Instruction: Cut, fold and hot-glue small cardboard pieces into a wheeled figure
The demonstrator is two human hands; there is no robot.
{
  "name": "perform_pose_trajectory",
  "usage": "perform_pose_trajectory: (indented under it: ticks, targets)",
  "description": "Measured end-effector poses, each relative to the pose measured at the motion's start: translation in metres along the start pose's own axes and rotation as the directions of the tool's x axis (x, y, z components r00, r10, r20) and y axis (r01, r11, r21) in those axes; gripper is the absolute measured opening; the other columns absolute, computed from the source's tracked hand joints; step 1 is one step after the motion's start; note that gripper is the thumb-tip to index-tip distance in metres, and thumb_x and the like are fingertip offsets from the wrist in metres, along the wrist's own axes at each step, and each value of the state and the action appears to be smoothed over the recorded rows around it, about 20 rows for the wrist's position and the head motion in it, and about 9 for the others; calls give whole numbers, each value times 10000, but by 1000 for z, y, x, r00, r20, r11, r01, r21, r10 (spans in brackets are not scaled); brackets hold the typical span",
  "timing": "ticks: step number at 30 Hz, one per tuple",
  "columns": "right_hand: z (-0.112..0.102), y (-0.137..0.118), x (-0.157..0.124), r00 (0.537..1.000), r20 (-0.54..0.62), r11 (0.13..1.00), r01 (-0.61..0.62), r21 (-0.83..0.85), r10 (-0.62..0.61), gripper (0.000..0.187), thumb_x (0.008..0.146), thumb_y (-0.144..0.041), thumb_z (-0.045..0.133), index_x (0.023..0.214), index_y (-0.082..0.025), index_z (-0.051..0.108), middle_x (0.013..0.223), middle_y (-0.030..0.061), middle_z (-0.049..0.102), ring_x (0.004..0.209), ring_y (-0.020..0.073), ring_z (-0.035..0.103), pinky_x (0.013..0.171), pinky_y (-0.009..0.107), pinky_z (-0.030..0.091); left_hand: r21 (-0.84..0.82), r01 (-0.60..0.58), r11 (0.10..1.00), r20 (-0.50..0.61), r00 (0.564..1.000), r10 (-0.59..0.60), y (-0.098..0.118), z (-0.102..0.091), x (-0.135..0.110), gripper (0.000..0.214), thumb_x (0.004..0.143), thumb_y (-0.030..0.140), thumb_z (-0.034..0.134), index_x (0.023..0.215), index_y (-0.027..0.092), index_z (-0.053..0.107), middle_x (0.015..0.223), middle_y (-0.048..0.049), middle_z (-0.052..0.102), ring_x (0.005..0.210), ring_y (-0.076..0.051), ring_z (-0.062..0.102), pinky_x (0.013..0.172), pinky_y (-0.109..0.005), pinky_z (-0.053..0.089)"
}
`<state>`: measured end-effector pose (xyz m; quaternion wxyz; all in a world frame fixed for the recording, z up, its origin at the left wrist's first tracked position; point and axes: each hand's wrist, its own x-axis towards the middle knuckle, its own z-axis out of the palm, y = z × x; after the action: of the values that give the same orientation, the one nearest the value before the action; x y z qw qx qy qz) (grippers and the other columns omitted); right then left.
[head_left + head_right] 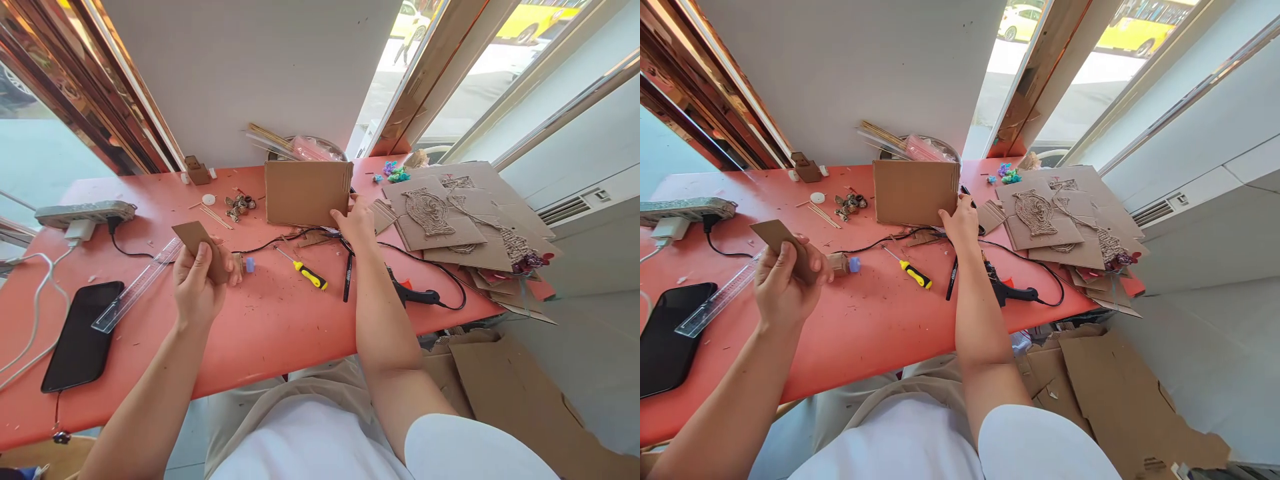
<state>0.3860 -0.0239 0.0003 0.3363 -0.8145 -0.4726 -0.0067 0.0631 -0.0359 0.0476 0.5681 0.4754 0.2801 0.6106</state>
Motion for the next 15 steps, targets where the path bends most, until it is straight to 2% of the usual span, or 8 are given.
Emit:
perform_pose_trajectory:
  ticks: [3,5,7,9,12,15]
  targets:
    - [12,-3,2,998,29,960,-65,273,60,322,791,-294,750,1098,-215,693,946,92,781,984,311,729,893,472,613,-28,-8,1000,21,1000,8,-1,3,-4,461,761,644,901,827,243,684,550,68,529,415,-120,489,428,-294,472]
    - [13,-5,5,996,22,901,-85,426,84,200,799,-303,725,976,-221,678,850,52,758,883,265,733,833,424,625,-32,-10,999,5,1000,10,-2,2,-4,460,769,640,897,831,236,684,552,61,527,431,-131,515,428,-291,469]
    - [10,-6,9,996,-21,857,-65,512,88,146,837,-337,681,929,-229,646,823,27,740,823,221,731,760,358,622,-29,-14,999,-13,1000,14,-2,1,-3,472,767,644,897,826,229,681,550,60,530,415,-122,494,425,-290,464]
    - [4,-6,13,988,-116,800,-14,599,104,147,854,-369,675,897,-244,609,786,-3,711,747,185,714,685,305,602,-30,-16,999,-23,1000,16,0,1,-2,485,755,653,904,820,226,683,546,64,532,390,-106,453,422,-292,461]
    - [-1,-4,15,948,-255,659,68,749,191,222,860,-409,704,821,-269,536,668,-55,625,582,139,641,568,256,554,-17,-17,1000,-29,999,16,4,0,-2,491,740,670,908,812,236,693,536,68,532,377,-103,430,419,-299,459]
    - [1,0,16,928,-243,537,57,841,281,269,890,-445,710,817,-279,511,627,-72,588,551,131,650,504,230,540,6,-15,1000,-18,1000,15,5,0,-4,480,750,668,901,818,238,699,535,65,536,379,-110,436,422,-309,464]
